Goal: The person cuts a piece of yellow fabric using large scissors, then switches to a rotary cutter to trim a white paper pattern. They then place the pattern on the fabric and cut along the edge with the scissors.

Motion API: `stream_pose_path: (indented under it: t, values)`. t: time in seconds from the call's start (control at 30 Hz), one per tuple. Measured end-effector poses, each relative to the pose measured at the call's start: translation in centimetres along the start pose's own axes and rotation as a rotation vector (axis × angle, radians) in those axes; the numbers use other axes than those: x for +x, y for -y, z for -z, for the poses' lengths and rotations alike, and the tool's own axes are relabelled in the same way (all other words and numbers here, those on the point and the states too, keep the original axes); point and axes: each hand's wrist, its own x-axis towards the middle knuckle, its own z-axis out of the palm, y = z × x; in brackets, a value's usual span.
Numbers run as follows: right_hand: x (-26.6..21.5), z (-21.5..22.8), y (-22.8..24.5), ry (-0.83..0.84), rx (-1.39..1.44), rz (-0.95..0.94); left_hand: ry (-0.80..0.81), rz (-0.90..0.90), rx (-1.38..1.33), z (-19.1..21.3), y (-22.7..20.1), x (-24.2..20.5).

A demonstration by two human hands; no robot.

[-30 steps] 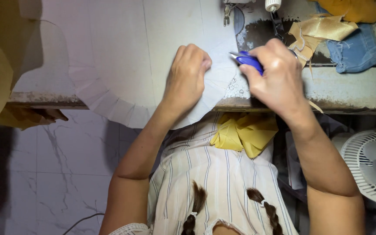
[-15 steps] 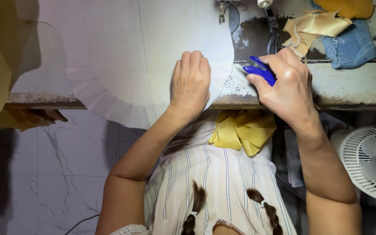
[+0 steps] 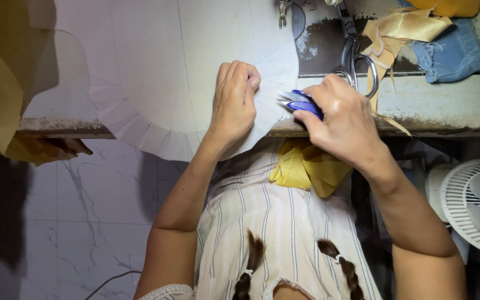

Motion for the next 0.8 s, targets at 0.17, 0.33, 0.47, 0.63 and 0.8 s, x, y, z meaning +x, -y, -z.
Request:
stream_pose_path:
  t: [0.17,0.33,0.47,0.63,0.8]
  values:
    - [1.6,-1.2,1.0,-0.038,0.076,0.095,0.028,-0.052,-0.091,0.5,0.2,0.0]
    - [2.8,-2.1,1.8,-0.047,0.039,0.133,0.010,-0.065,-0.115,0.6,0.1,0.0]
    - [3.0,-3.2,1.1,-0.052,0.008,0.146,-0.008,-0.084,-0.116,0.4,0.5,0.0]
    - [1.9,-0.5,-0.8,-0.122,-0.014,0.127,0.007,-0.103,-0.057,0.9,1.0,-0.5]
    - [-0.4,1.2,-3.0,-0.133,-0.005,-0.004,0.069,-0.177,0.075,1.4,-0.3,-1.1]
